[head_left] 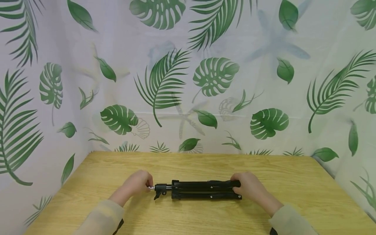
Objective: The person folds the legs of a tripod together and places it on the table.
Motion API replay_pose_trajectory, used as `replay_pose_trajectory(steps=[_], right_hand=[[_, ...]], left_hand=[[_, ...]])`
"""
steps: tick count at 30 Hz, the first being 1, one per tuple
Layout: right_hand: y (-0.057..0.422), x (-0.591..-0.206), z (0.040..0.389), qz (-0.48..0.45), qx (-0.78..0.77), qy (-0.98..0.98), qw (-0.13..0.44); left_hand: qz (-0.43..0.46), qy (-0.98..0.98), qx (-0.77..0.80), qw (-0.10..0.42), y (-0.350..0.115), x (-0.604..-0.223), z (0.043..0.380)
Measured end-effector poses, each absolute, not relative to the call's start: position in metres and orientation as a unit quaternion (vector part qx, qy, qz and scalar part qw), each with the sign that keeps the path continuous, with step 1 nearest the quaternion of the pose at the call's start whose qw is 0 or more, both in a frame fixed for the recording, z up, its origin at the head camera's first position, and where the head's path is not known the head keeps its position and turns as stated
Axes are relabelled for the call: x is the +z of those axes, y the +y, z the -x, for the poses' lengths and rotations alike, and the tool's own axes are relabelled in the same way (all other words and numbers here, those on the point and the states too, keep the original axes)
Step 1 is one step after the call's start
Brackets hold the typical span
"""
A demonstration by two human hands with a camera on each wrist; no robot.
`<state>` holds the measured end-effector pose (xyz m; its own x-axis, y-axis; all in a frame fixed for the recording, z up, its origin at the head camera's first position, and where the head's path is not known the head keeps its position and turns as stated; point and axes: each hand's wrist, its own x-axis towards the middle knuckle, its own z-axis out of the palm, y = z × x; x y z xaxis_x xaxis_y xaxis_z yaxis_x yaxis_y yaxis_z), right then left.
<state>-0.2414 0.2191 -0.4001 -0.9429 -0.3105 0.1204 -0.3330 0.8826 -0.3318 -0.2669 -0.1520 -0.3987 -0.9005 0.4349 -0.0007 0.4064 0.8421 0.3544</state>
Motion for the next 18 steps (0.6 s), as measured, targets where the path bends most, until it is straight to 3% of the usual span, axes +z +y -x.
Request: replay_pose_trajectory(steps=[18], right_hand=[[0.2255,-0.4006,0.2433,-0.190,0.181,-0.964,0.038]], left_hand=[[-0.214,0.958,0.189,0.026,-0.1529,-0.4089,0.2662]])
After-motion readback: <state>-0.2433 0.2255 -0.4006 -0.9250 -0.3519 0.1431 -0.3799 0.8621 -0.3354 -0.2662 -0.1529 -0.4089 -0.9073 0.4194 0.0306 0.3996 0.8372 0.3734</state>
